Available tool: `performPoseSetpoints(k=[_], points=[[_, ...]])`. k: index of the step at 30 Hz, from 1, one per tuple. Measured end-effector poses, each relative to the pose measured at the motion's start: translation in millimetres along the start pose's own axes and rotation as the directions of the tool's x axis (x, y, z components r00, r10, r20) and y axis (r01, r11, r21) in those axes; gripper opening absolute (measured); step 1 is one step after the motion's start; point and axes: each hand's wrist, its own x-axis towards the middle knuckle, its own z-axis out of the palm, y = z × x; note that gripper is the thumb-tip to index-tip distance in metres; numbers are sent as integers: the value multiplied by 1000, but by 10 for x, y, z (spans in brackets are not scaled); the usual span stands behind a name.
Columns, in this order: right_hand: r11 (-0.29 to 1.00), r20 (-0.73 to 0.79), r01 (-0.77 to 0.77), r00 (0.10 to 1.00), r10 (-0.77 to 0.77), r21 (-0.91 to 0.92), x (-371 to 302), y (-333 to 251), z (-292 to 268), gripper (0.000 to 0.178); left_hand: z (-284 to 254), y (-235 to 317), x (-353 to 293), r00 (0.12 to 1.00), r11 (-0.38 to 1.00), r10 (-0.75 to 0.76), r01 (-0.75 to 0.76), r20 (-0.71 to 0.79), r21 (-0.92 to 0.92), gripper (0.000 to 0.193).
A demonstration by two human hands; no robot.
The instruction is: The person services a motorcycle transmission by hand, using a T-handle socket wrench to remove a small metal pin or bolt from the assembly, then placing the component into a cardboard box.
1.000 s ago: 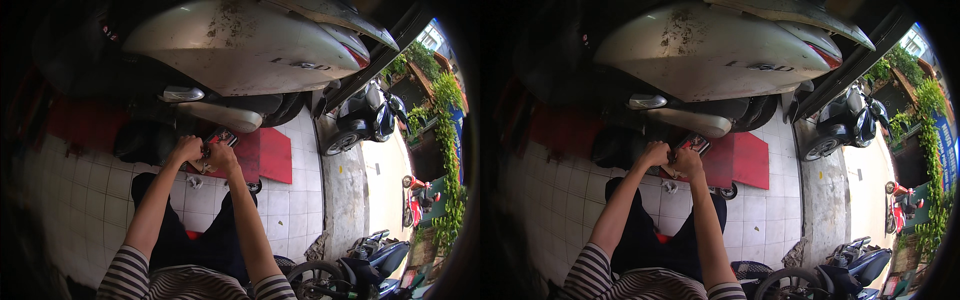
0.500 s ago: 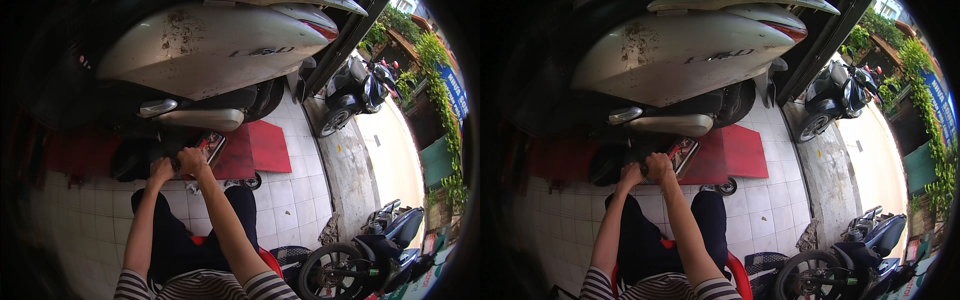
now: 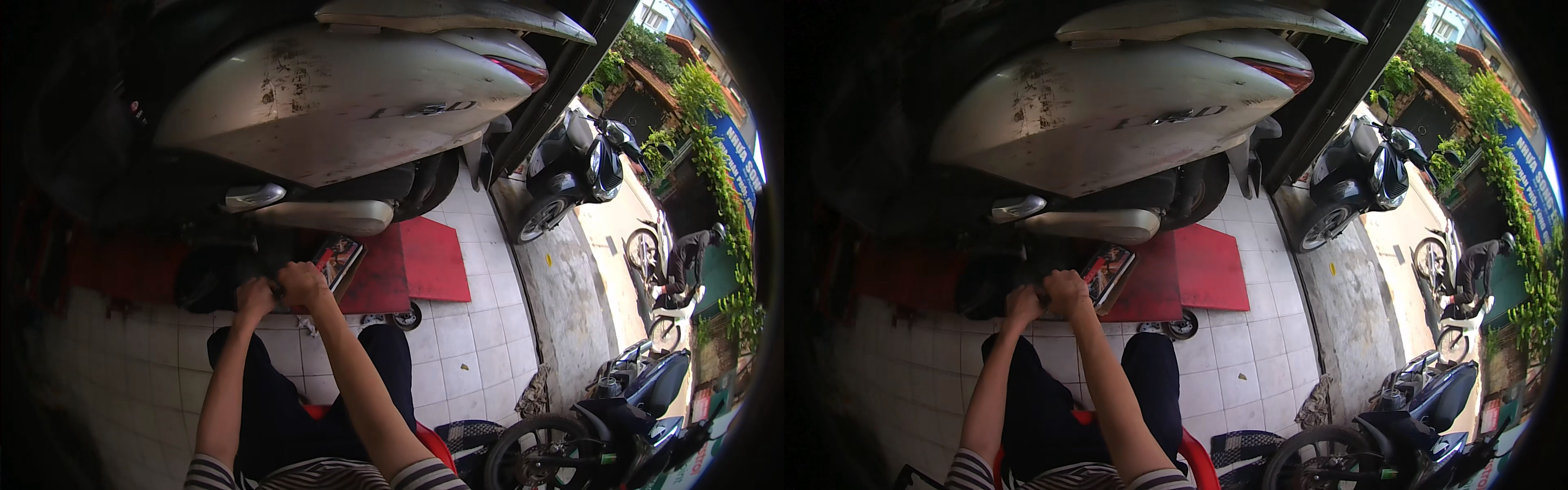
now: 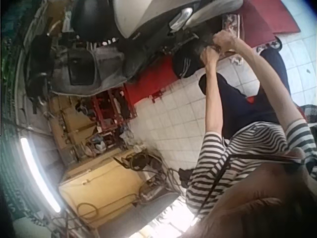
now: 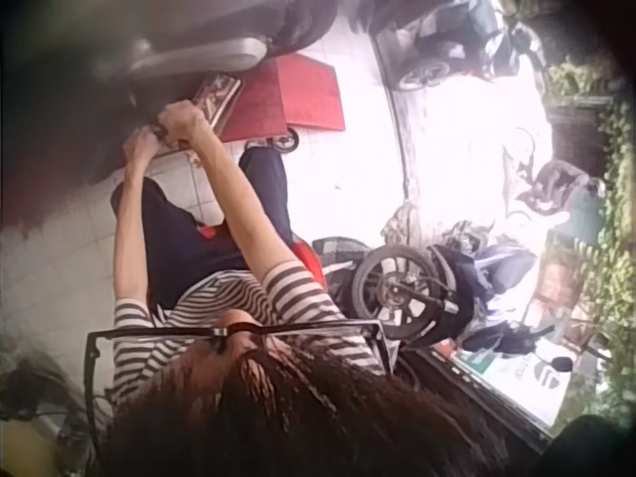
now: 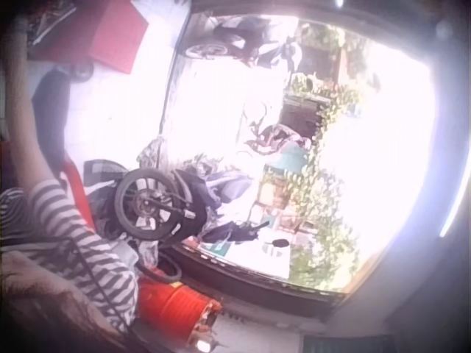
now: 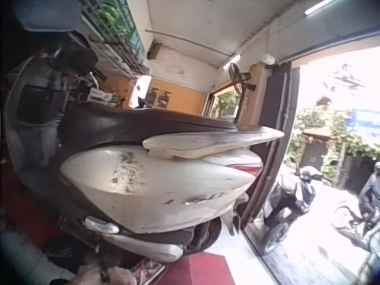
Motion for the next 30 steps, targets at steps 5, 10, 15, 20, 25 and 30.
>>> performPoseSetpoints(k=[5,10,15,20,25,30], points=[[998,-39,-28,999,31,53,-173,166,-15,25,-78,-146,-47,903,905,424,-420,65,-71,64],[979,-148,-85,982,113,185,-350,485,-68,30,-104,-302,-274,976,755,218,-176,-11,-632,88],[958,-70,-151,982,173,244,-581,614,-87,33,618,-618,-34,988,802,75,20,133,-597,56],[919,43,-259,965,258,299,-705,633,-240,32,1373,-278,369,953,885,299,-261,43,-385,30],[920,86,-248,969,233,305,-722,671,-250,28,2251,-280,573,928,915,373,-371,-20,-157,41],[940,0,-191,980,200,283,-704,782,-198,19,2388,-44,576,963,941,268,-268,-28,-209,34]])
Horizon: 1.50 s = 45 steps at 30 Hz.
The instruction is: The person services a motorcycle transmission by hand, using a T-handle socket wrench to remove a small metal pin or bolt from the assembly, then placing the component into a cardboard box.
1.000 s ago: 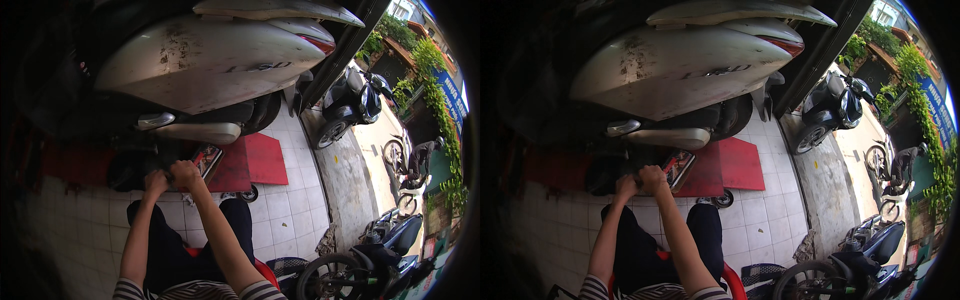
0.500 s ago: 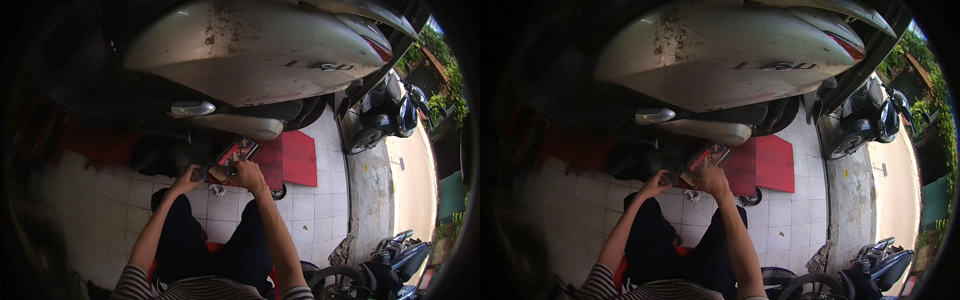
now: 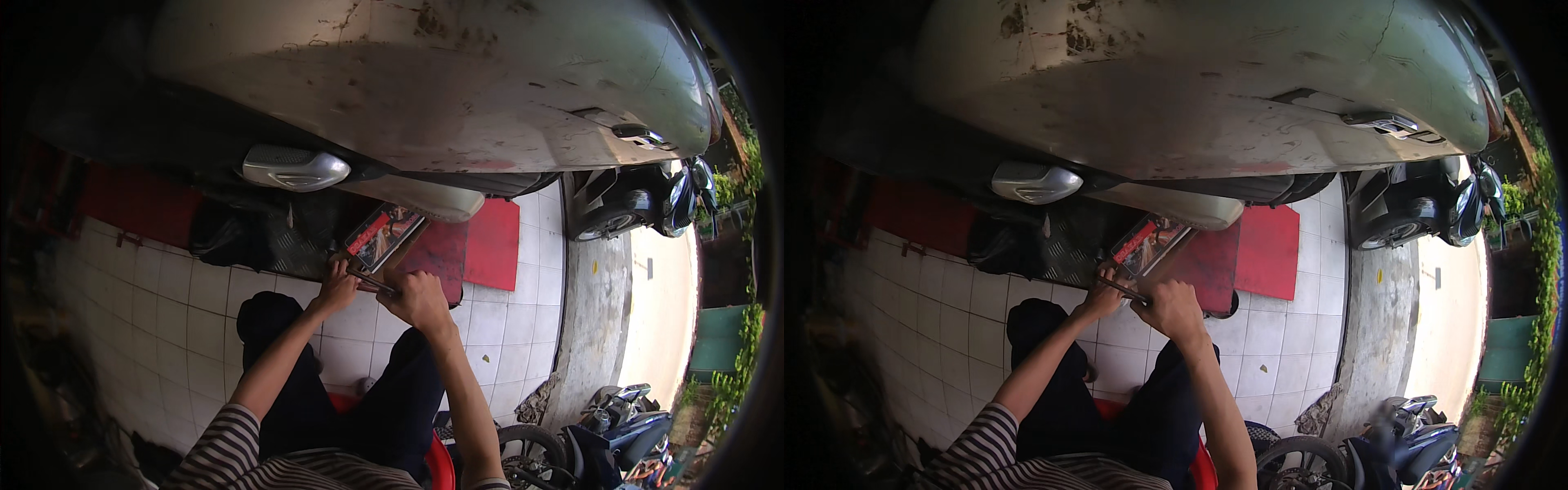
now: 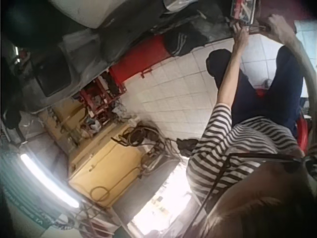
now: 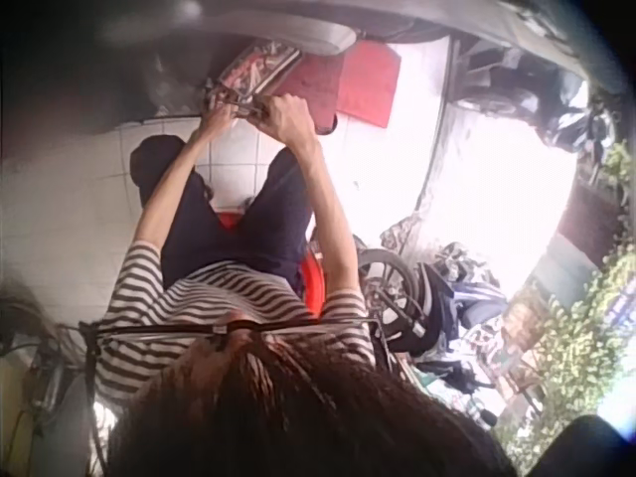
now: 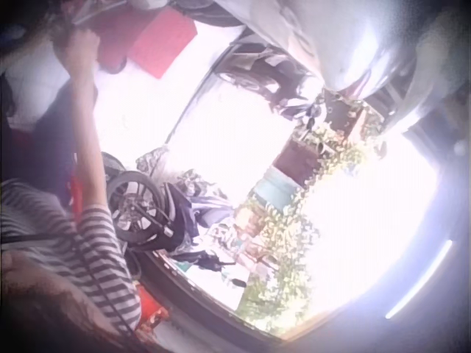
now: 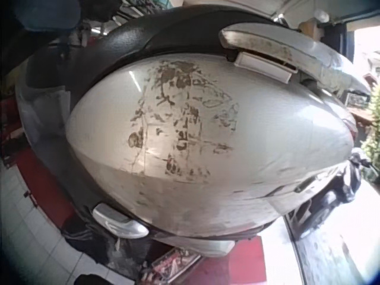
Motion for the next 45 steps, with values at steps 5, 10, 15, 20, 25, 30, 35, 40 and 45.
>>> performPoseSetpoints(k=[5,10,15,20,25,30,35,40,45], points=[[1000,17,-14,1000,14,15,-59,130,33,18,-131,111,-12,982,993,-40,19,-184,-117,26],[999,3,-19,1000,19,27,-141,26,61,22,-186,132,21,977,996,70,-80,-203,-44,11],[999,-3,-49,999,49,16,-76,-83,36,25,118,-210,30,955,962,-146,75,-259,-263,13],[998,-47,-58,997,59,18,-152,-89,105,28,-62,-77,-6,941,963,-253,223,-224,-149,26],[998,-63,-62,996,60,-30,-44,-66,76,30,-256,132,-3,925,948,-208,271,-317,167,28],[999,-70,-27,997,24,-41,-100,-169,174,26,-440,275,-87,747,815,-491,212,-449,-539,25],[992,-73,-126,990,124,-22,-266,-72,190,27,-796,884,-695,798,436,-573,101,-189,-894,25],[969,-271,-151,941,202,197,-1074,-202,124,25,-1512,1153,-1502,863,526,-452,53,-226,-849,20],[531,-379,24,729,571,847,-2560,-445,1,24,-2236,1474,-1958,834,737,-281,-130,-475,-664,10]])
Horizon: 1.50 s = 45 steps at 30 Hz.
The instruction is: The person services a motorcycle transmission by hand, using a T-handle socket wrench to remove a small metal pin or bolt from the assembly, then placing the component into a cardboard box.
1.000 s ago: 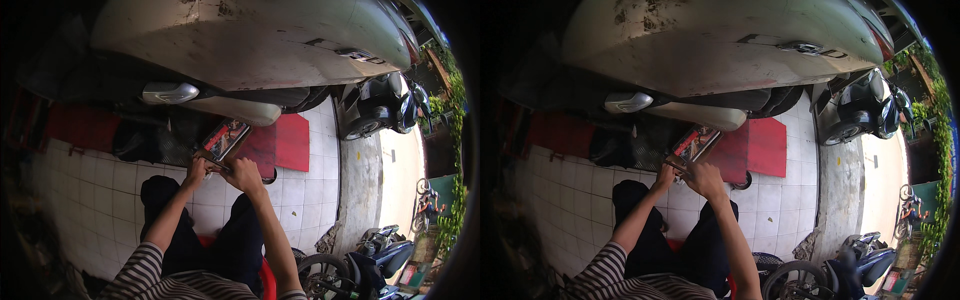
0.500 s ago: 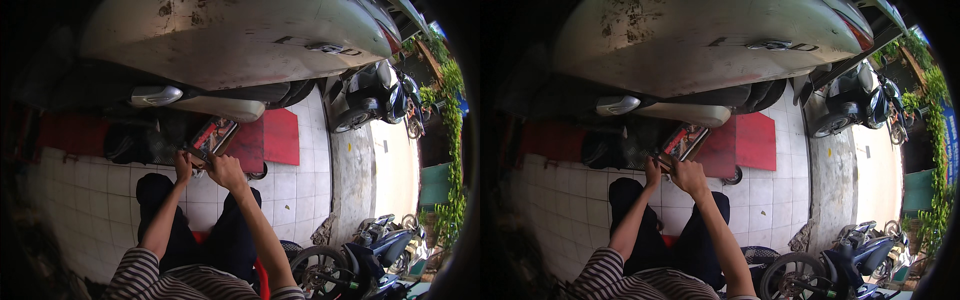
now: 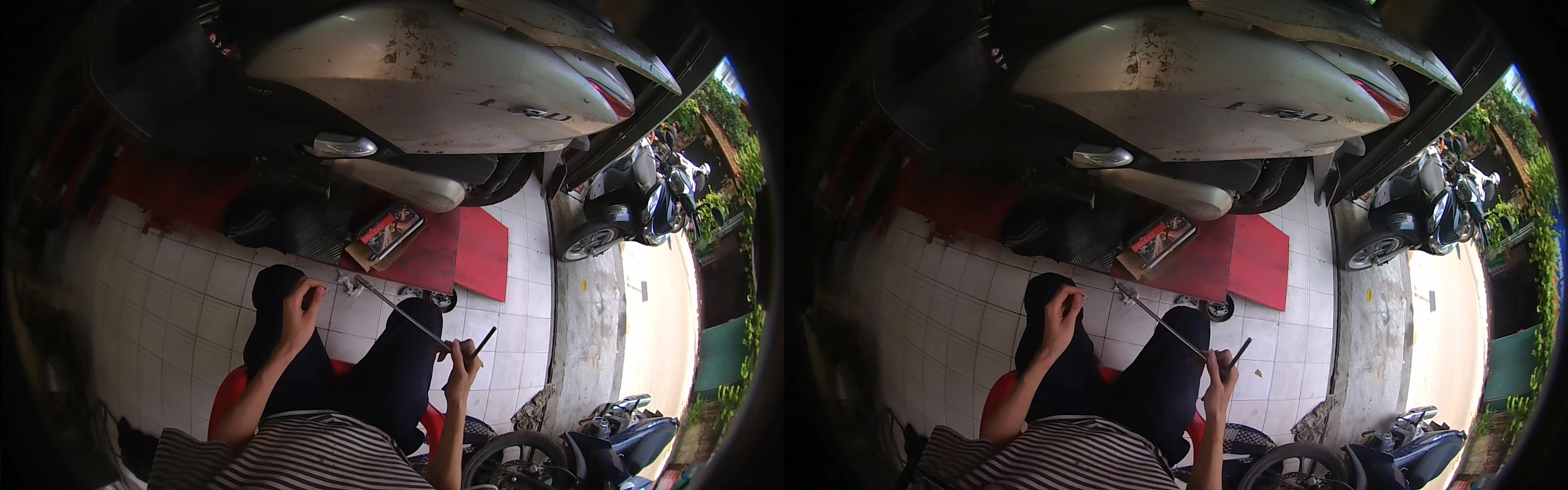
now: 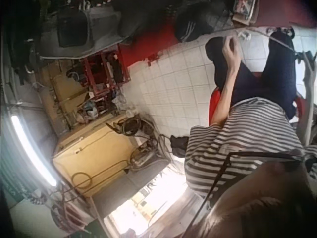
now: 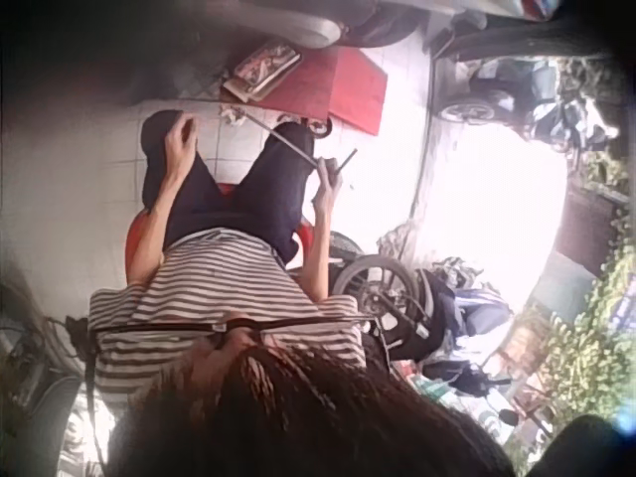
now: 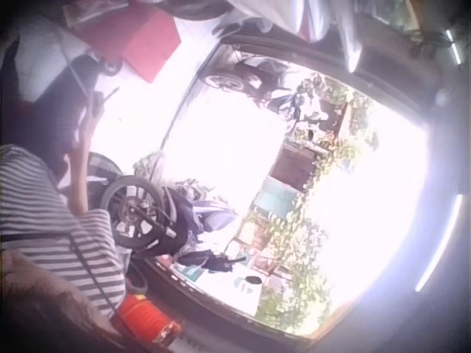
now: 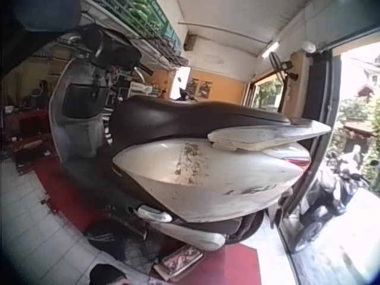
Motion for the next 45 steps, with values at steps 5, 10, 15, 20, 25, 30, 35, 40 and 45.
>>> performPoseSetpoints(k=[5,10,15,20,25,30,35,40,45], points=[[880,-41,-18,998,43,474,-634,-472,-423,17,-217,740,7,950,948,292,-303,111,102,4],[849,-64,51,998,-21,526,-752,-718,-446,15,-221,1146,3,928,937,337,-347,160,38,11],[891,16,54,998,-69,450,-682,-724,-517,18,-270,1204,59,923,947,321,-312,210,-74,13],[900,30,61,996,-82,432,-569,-783,-553,19,-350,1179,91,914,963,262,-225,309,-151,9],[914,92,29,993,-72,405,-471,-765,-640,19,-487,1299,148,842,965,242,-261,482,-29,9],[910,218,75,960,-177,408,-535,-797,-800,19,-569,1482,61,764,951,219,-306,606,42,10],[898,166,200,945,-282,392,-597,-789,-878,18,-564,1576,-126,729,969,164,-246,664,31,10],[888,135,232,942,-307,397,-709,-806,-942,17,-523,1668,-228,687,939,254,-343,681,-5,10],[918,159,77,976,-149,388,-812,-732,-971,19,-489,1681,-261,691,920,278,-391,667,21,14]])
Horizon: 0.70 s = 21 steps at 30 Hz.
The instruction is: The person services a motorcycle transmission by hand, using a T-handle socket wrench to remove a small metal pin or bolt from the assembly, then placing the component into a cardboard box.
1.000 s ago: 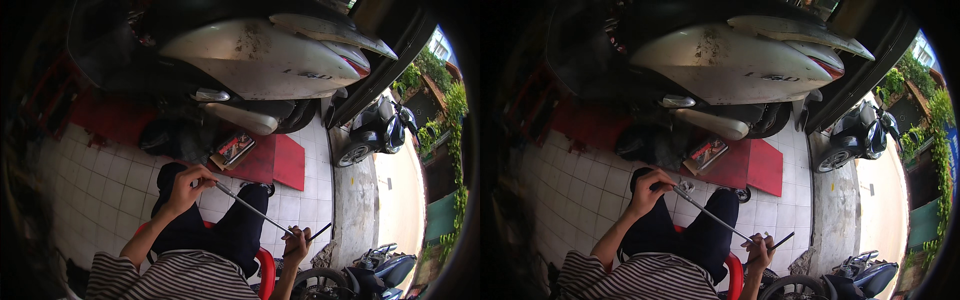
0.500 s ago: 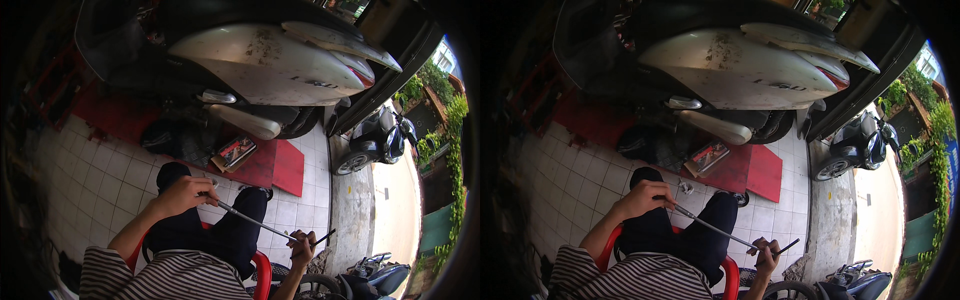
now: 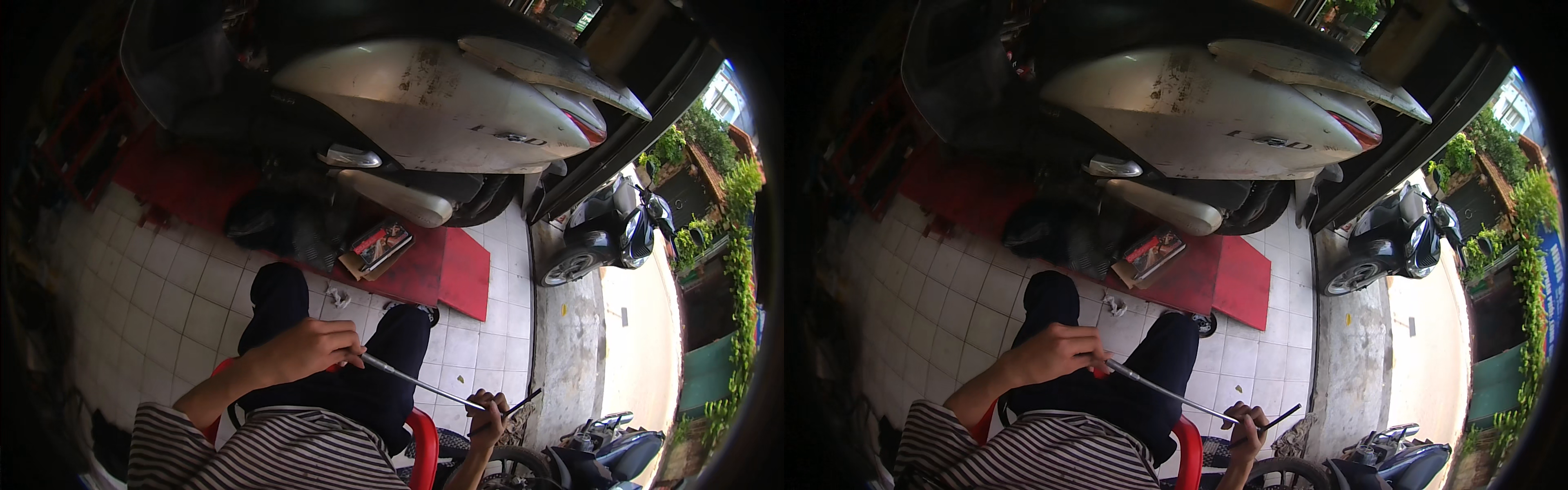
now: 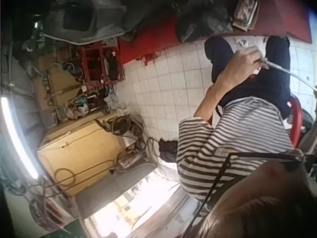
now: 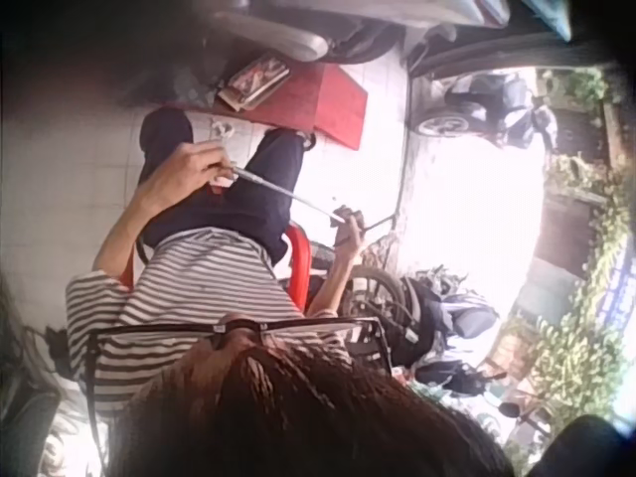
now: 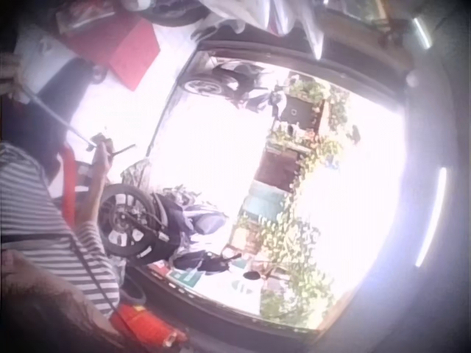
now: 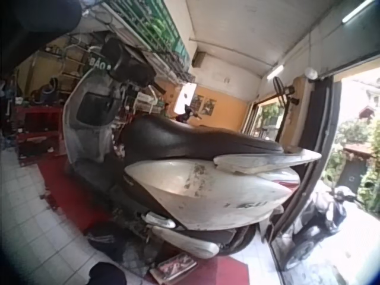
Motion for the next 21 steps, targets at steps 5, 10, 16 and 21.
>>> performPoseSetpoints(k=[5,10,16,21], points=[[932,-107,-222,959,262,286,-239,287,122,19,-72,-187,-47,999,981,-11,19,42,-194,13],[733,-421,-630,610,671,256,-794,539,499,18,23,-434,25,964,703,-100,245,248,-668,13],[459,60,-676,596,801,577,-1324,1277,-71,18,107,-419,-44,987,669,-155,84,-28,-738,15],[173,270,-646,526,806,744,-1534,2187,-402,22,576,-674,153,859,523,-401,-72,-320,-849,20]])
